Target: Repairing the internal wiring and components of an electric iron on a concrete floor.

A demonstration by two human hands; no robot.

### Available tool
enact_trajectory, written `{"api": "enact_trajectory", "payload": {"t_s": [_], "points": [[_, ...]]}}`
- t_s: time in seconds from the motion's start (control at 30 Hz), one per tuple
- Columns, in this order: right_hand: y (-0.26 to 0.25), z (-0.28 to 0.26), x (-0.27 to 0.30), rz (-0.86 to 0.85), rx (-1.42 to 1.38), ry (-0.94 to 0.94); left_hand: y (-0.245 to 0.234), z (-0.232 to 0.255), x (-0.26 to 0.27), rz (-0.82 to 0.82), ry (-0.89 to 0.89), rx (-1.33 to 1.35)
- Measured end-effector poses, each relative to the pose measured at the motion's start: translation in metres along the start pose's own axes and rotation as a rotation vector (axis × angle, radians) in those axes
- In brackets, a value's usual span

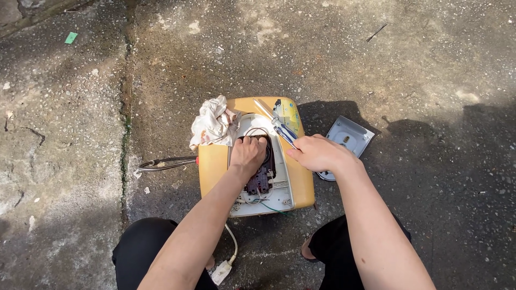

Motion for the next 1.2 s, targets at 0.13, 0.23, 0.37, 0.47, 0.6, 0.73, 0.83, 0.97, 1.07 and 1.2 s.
{"api": "enact_trajectory", "payload": {"t_s": [0.13,0.23,0.37,0.47,0.6,0.73,0.83,0.97,1.07,1.2], "points": [[0.002,0.000,-0.001,-0.002,0.004,-0.004,-0.008,0.002,0.003,-0.081,0.031,0.018],[0.001,-0.002,0.001,-0.001,0.008,0.005,-0.021,0.003,0.009,-0.011,0.066,0.012],[-0.001,-0.002,0.000,0.004,-0.004,-0.005,-0.013,0.010,0.006,-0.051,0.120,0.126],[-0.003,-0.003,0.001,0.006,-0.002,-0.013,0.000,0.012,-0.001,-0.083,0.135,0.165],[-0.001,-0.001,0.001,0.000,0.011,-0.006,0.005,0.013,-0.004,-0.037,0.116,0.120],[0.000,0.001,0.001,-0.004,0.011,-0.002,-0.001,0.016,-0.001,-0.002,0.117,0.053],[0.001,0.002,-0.003,0.010,0.012,-0.005,-0.006,0.015,0.001,0.023,0.115,0.027],[0.001,-0.001,0.001,-0.002,0.008,0.000,-0.001,0.014,0.001,0.022,0.118,0.033],[0.000,-0.003,0.002,-0.009,0.007,0.005,-0.006,0.015,0.001,-0.005,0.135,0.051],[0.000,-0.002,0.001,-0.001,0.011,0.022,-0.001,0.015,0.000,-0.033,0.118,0.112]]}}
Point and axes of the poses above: each hand's wrist, its own x-axis away from the middle knuckle, its own y-axis out of the palm, z = x × y, the point moved 10 cm from there along -x, towards the middle knuckle, and after that the axes turned 1 degree about x, right-handed, at the moved point
